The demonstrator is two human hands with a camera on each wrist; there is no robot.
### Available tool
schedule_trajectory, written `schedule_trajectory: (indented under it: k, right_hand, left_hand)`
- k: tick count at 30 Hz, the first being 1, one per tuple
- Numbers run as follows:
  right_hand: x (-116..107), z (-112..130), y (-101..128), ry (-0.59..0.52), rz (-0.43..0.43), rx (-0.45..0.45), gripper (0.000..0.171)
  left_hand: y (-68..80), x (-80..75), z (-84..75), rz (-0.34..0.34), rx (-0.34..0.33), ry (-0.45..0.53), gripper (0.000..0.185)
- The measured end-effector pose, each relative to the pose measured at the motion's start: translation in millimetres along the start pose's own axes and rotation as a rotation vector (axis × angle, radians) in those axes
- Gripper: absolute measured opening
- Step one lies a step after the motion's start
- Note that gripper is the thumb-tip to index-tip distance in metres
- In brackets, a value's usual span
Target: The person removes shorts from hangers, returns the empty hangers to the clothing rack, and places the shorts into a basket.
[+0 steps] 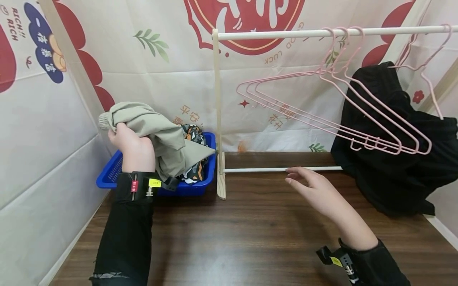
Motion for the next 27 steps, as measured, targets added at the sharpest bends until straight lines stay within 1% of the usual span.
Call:
schedule_trajectory:
  k: [3, 4, 7, 9, 11, 13, 15, 16, 20, 22, 25, 27]
  right_hand:
    - [0.1, 0.0, 0.8, -0.004, -0.006, -0.001, 0.052]
    - [0.0, 0.1, 1.0, -0.004, -0.007, -0.001, 0.052]
    - [0.2, 0.0, 1.7, -0.009, -0.006, 0.001, 0.052]
    - [0.5, 0.5, 1.8, -0.009, -0.004, -0.002, 0.052]
    - [0.6, 1.0, 1.8, -0.012, -0.002, -0.004, 0.052]
    - [0.6, 1.4, 1.6, -0.010, -0.001, -0.009, 0.052]
    - [0.5, 1.5, 1.2, -0.011, -0.001, -0.013, 0.051]
    - [0.5, 1.5, 0.9, -0.013, -0.002, -0.014, 0.051]
    - [1.3, 1.1, -0.2, -0.017, 0.000, -0.017, 0.051]
    - [2.3, 0.7, -0.7, -0.020, 0.003, -0.017, 0.051]
    - [3.8, 0.4, -1.4, -0.023, 0.005, -0.018, 0.051]
    - [4.9, 0.4, -2.0, -0.026, 0.005, -0.019, 0.050]
  left_hand:
    - [-0.3, -4.4, 7.8, 0.021, 0.005, -0.104, 0.034]
    - [-0.3, -6.2, 10.1, 0.031, 0.004, -0.154, 0.033]
    - [0.0, -9.1, 17.0, 0.095, 0.004, -0.311, 0.023]
    - [1.0, -9.8, 20.9, 0.153, -0.004, -0.434, 0.014]
    - [3.2, -8.1, 24.1, 0.237, -0.006, -0.571, 0.005]
    - [6.7, -5.0, 25.3, 0.327, 0.015, -0.692, 0.002]
    - [9.9, -2.1, 23.9, 0.409, 0.062, -0.827, 0.007]
    - [11.5, -1.3, 22.6, 0.436, 0.085, -0.883, 0.008]
    - [15.0, 3.6, 14.1, 0.531, 0.215, -1.065, 0.007]
    - [16.8, 7.5, 12.3, 0.601, 0.280, -1.168, 0.007]
    - [22.3, 13.5, 12.9, 0.732, 0.406, -1.377, 0.018]
    - [28.9, 17.4, 15.6, 0.832, 0.515, -1.530, 0.021]
Point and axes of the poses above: each hand's wrist, its own y-axis away from the middle knuckle, its own x-axis out of the palm, z = x × y, the point moved 9 cm from there along -y, towards the middle knuckle, and after that the axes turned 11 degrees about x, right-handed, at the moved point
